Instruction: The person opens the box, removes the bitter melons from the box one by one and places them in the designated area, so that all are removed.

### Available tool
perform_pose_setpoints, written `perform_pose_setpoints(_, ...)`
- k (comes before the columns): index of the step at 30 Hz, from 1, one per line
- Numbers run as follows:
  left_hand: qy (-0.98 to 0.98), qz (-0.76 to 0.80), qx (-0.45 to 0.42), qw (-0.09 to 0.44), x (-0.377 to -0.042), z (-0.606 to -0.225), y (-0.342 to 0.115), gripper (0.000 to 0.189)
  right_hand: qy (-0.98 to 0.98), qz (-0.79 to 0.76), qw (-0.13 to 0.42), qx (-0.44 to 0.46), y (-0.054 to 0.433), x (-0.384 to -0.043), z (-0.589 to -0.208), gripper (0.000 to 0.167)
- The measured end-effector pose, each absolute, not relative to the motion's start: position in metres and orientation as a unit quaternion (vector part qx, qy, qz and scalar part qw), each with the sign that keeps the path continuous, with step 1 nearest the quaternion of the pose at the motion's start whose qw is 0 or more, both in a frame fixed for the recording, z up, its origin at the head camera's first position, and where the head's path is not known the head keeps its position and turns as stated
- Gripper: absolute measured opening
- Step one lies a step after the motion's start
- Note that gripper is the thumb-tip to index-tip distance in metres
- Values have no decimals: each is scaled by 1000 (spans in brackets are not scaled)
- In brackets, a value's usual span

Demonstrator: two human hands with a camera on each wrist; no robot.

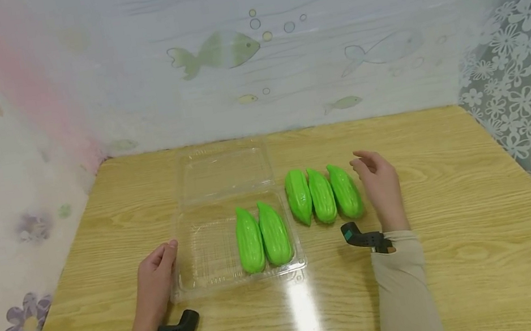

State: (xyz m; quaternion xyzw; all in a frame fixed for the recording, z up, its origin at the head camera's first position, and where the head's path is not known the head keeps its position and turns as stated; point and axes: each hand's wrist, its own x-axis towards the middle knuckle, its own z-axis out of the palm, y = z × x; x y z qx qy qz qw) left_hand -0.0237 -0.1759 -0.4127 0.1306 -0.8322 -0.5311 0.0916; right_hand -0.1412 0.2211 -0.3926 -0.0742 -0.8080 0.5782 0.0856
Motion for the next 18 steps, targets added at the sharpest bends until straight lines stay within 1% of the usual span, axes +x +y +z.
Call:
perform_pose_setpoints(5,-832,-533,122,96,-21,-404,-170,51,-812,575,92,-45,208,-141,-388,35)
perform_pose_setpoints(11,-829,-539,122,91,-22,-405,-171,50,-826,556,90,-1,191,-139,-382,34)
perform_pose_setpoints(13,-829,-538,123,92,-22,-406,-172,51,-829,552,86,13,185,-139,-380,36)
perform_pose_setpoints(18,-829,-538,122,94,-22,-407,-171,50,-834,545,71,43,171,-137,-377,33)
